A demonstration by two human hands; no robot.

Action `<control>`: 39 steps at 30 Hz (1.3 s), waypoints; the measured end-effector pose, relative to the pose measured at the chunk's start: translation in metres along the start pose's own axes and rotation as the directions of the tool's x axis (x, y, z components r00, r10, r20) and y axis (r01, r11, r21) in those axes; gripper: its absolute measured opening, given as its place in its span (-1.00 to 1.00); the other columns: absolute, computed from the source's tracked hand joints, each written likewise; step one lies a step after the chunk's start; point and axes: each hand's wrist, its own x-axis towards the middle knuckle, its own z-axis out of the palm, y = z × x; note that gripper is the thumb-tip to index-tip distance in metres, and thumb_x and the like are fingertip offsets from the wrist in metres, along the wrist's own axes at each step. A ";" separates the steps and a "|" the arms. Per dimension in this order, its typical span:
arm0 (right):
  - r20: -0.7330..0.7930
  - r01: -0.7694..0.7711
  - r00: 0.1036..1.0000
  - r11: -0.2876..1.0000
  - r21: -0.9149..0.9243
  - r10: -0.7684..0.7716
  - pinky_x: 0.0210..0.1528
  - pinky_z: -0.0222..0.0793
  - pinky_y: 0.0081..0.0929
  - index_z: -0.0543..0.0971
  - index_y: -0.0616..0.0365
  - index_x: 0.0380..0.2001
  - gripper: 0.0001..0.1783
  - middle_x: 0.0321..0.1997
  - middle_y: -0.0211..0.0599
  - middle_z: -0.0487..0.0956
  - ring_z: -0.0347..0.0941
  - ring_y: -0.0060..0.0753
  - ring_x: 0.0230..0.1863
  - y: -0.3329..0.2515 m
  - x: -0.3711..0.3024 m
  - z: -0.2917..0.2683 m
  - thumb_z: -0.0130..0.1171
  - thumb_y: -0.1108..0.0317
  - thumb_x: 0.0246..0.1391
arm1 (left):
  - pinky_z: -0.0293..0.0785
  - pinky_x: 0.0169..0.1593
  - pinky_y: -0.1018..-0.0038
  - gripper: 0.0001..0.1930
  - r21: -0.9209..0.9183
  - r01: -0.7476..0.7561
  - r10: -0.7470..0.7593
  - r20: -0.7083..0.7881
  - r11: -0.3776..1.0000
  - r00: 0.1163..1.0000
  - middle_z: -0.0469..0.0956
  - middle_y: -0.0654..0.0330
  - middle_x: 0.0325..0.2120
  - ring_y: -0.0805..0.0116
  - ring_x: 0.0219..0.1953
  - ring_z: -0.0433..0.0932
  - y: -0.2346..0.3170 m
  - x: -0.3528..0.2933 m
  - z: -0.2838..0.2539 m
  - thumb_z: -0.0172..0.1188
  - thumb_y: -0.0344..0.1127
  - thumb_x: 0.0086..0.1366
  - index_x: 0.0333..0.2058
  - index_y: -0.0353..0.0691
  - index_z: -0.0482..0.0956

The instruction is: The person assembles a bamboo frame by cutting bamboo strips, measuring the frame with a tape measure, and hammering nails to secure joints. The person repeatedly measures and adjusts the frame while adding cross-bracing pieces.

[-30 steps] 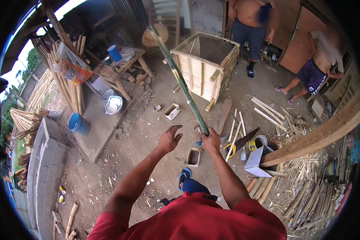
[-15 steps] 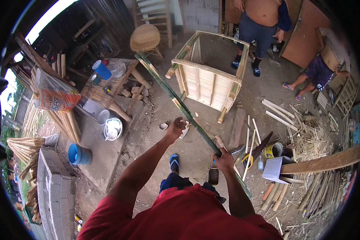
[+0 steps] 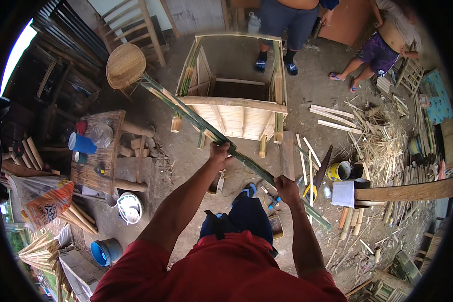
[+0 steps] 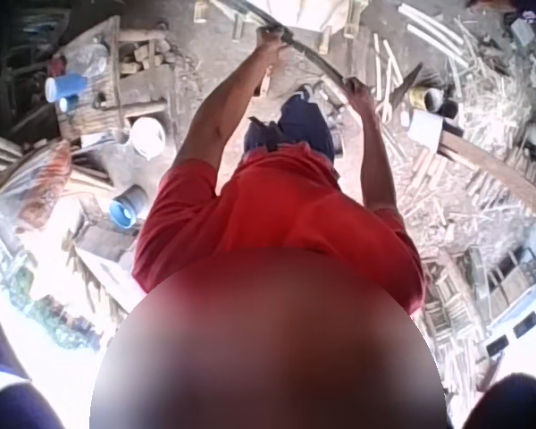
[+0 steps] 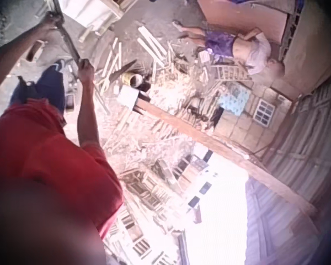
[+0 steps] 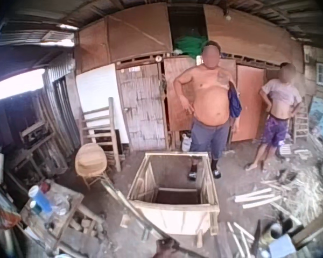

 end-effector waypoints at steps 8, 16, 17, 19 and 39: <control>0.271 -0.036 0.962 0.997 0.074 0.014 -0.27 0.46 -0.25 0.53 0.14 0.00 -0.58 -0.41 -0.08 0.63 0.61 -0.21 -0.38 -0.062 0.183 -0.013 0.13 0.00 0.34 | 0.68 -0.08 0.00 -0.67 -0.020 0.081 -0.081 -0.002 0.996 0.997 0.41 0.13 -0.03 0.22 -0.11 0.57 0.069 0.108 0.066 0.07 -0.38 0.46 0.04 -0.05 0.11; 0.324 -0.080 0.945 0.995 0.064 0.055 -0.16 0.49 -0.07 0.44 0.06 0.05 -0.51 -0.26 0.07 0.63 0.62 0.17 -0.18 -0.066 0.334 -0.037 0.12 -0.09 0.31 | 0.55 0.07 -0.14 -0.78 -0.103 0.053 -0.037 0.150 0.993 0.988 0.43 0.27 -0.04 0.28 -0.04 0.54 0.137 0.205 0.146 0.07 -0.27 0.50 0.01 0.04 0.23; 0.231 -0.076 0.970 0.997 -0.020 0.079 -0.15 0.47 0.04 0.45 0.03 -0.04 -0.45 -0.26 0.11 0.64 0.58 0.31 -0.15 -0.061 0.361 -0.041 -0.05 -0.25 0.33 | 0.55 0.08 -0.16 -0.84 -0.107 0.069 -0.051 0.157 0.992 0.986 0.44 0.29 -0.06 0.30 -0.03 0.55 0.145 0.227 0.158 0.04 -0.27 0.51 -0.02 0.04 0.28; 0.168 -0.146 0.974 0.988 -0.051 0.152 -0.17 0.44 0.07 0.48 0.00 -0.12 -0.65 -0.25 0.02 0.63 0.57 0.26 -0.17 -0.051 0.419 -0.052 -0.02 -0.04 0.39 | 0.58 0.04 -0.14 -0.89 -0.105 0.126 -0.103 0.202 0.986 0.974 0.47 0.33 -0.12 0.30 -0.07 0.57 0.160 0.274 0.172 0.01 -0.28 0.52 -0.07 0.05 0.28; -0.359 -0.175 0.930 0.952 -0.252 0.076 0.10 0.32 0.05 0.56 0.02 -0.01 -0.69 0.05 -0.16 0.55 0.45 0.06 0.10 -0.040 0.589 -0.025 0.21 0.16 0.25 | 0.66 0.05 0.07 -0.78 0.042 0.296 -0.296 0.268 0.954 0.917 0.40 0.04 -0.07 0.19 -0.06 0.57 0.161 0.397 0.265 -0.07 -0.44 0.48 -0.03 -0.14 0.08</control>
